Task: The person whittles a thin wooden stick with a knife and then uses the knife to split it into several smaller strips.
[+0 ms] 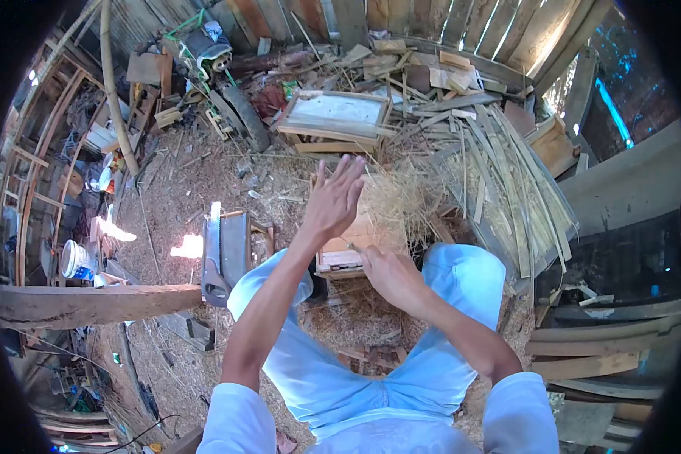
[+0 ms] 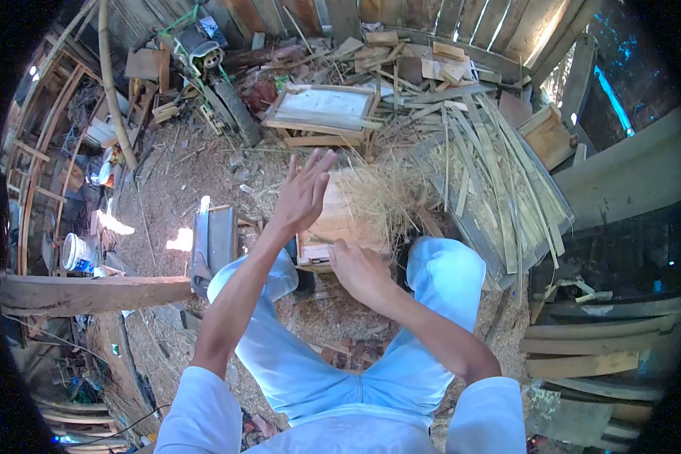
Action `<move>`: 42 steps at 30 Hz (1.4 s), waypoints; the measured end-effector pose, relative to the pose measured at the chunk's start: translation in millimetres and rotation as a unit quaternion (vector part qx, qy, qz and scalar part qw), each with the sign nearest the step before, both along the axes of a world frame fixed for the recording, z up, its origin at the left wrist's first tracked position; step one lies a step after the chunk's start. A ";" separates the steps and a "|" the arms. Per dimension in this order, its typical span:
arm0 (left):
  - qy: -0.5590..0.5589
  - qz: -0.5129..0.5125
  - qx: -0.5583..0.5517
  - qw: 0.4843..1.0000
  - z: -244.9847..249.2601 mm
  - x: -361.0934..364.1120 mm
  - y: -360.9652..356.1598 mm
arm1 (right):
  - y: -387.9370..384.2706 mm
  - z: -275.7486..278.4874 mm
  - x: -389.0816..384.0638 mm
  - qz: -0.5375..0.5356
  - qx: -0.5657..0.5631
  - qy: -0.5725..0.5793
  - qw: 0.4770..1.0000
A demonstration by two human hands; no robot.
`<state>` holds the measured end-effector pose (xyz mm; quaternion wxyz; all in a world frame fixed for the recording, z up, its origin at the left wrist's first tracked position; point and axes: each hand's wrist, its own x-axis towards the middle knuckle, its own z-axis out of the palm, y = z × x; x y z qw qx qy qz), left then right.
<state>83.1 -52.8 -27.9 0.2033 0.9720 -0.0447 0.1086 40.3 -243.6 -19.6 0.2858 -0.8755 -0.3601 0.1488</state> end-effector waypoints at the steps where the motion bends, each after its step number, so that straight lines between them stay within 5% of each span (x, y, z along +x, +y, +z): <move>1: -0.027 0.002 -0.005 1.000 2.2 3.3 0.9 | 2.2 0.8 3.8 0.002 -0.007 0.017 1.000; 8: -0.040 0.014 0.009 0.999 -8.2 9.5 5.7 | 7.5 -7.3 16.9 0.019 -0.020 0.038 0.999; 11: 0.019 0.035 -0.017 0.999 -73.6 -4.5 4.3 | 0.4 -61.6 7.8 0.062 -0.002 -0.020 0.998; 16: -0.075 0.039 0.011 0.996 -48.1 0.3 7.5 | -4.4 -51.0 10.3 0.004 -0.034 0.035 0.999; 18: 0.060 0.049 -0.300 0.951 -28.2 -17.5 13.6 | -3.8 -75.0 12.9 0.015 0.008 0.029 0.999; 22: 0.052 -0.099 -0.322 0.940 31.0 -67.8 -2.0 | 8.6 -41.8 16.3 0.007 0.005 0.094 0.996; 26: 0.011 -0.046 -0.281 0.959 35.9 -91.1 -20.1 | 15.4 -32.6 8.9 0.017 -0.003 0.115 0.993; 28: 0.076 0.054 -0.331 0.939 24.1 -92.0 -20.7 | 22.1 -39.9 -1.7 -0.052 -0.057 0.100 0.992; 29: -0.008 0.043 -0.349 0.936 7.9 -90.2 -22.9 | 22.4 -42.1 -6.5 -0.051 -0.058 0.097 0.992; 42: -0.043 -0.014 -0.216 0.975 9.9 -82.2 -27.1 | 26.3 -58.7 -13.7 -0.125 -0.107 0.146 0.975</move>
